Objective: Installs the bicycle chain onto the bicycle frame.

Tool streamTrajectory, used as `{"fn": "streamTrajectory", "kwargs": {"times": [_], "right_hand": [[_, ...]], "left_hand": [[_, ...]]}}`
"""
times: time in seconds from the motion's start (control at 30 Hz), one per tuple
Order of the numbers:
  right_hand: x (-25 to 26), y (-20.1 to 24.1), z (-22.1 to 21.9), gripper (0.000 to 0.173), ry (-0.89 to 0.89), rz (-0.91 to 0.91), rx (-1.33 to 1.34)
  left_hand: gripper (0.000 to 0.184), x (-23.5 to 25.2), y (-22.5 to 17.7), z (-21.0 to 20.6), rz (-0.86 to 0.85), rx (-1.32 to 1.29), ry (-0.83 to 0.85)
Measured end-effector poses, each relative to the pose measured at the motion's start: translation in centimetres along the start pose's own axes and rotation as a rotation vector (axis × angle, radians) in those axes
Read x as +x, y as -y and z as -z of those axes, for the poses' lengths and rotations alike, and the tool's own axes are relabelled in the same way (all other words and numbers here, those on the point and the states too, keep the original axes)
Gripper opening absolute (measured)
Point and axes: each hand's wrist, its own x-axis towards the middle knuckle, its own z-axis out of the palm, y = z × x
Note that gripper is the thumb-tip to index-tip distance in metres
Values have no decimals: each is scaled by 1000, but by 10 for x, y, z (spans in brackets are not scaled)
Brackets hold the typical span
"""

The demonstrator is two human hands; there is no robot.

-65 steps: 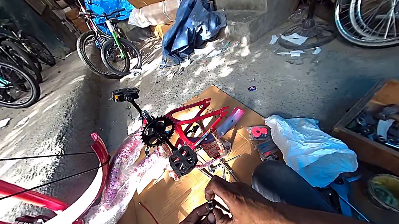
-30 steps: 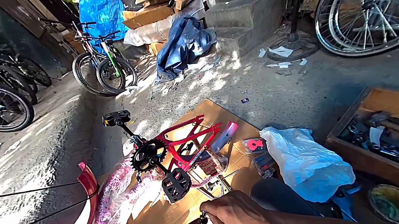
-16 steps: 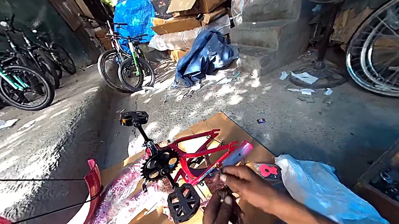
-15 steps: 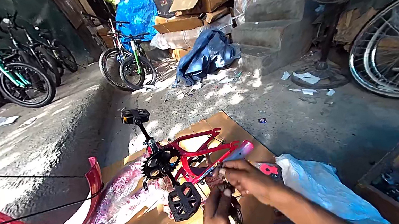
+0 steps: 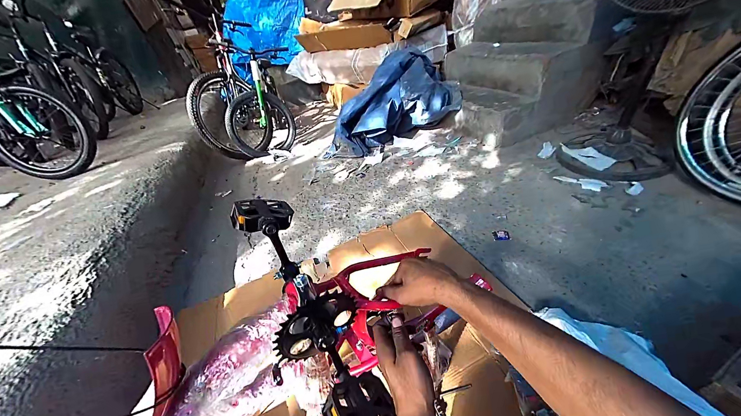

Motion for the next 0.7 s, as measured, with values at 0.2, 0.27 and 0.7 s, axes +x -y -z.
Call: {"fn": "streamTrajectory", "kwargs": {"times": [0.2,0.27,0.7], "right_hand": [[17,5,1,45,225,-23,161],[18,0,-5,29,218,38,332],[-67,13,72,16,-729,536,1146]], "left_hand": [[29,-1,6,1,-73,39,63],[29,1,6,2,-80,50,60],[29,-87,-86,6,-562,86,-15]]}}
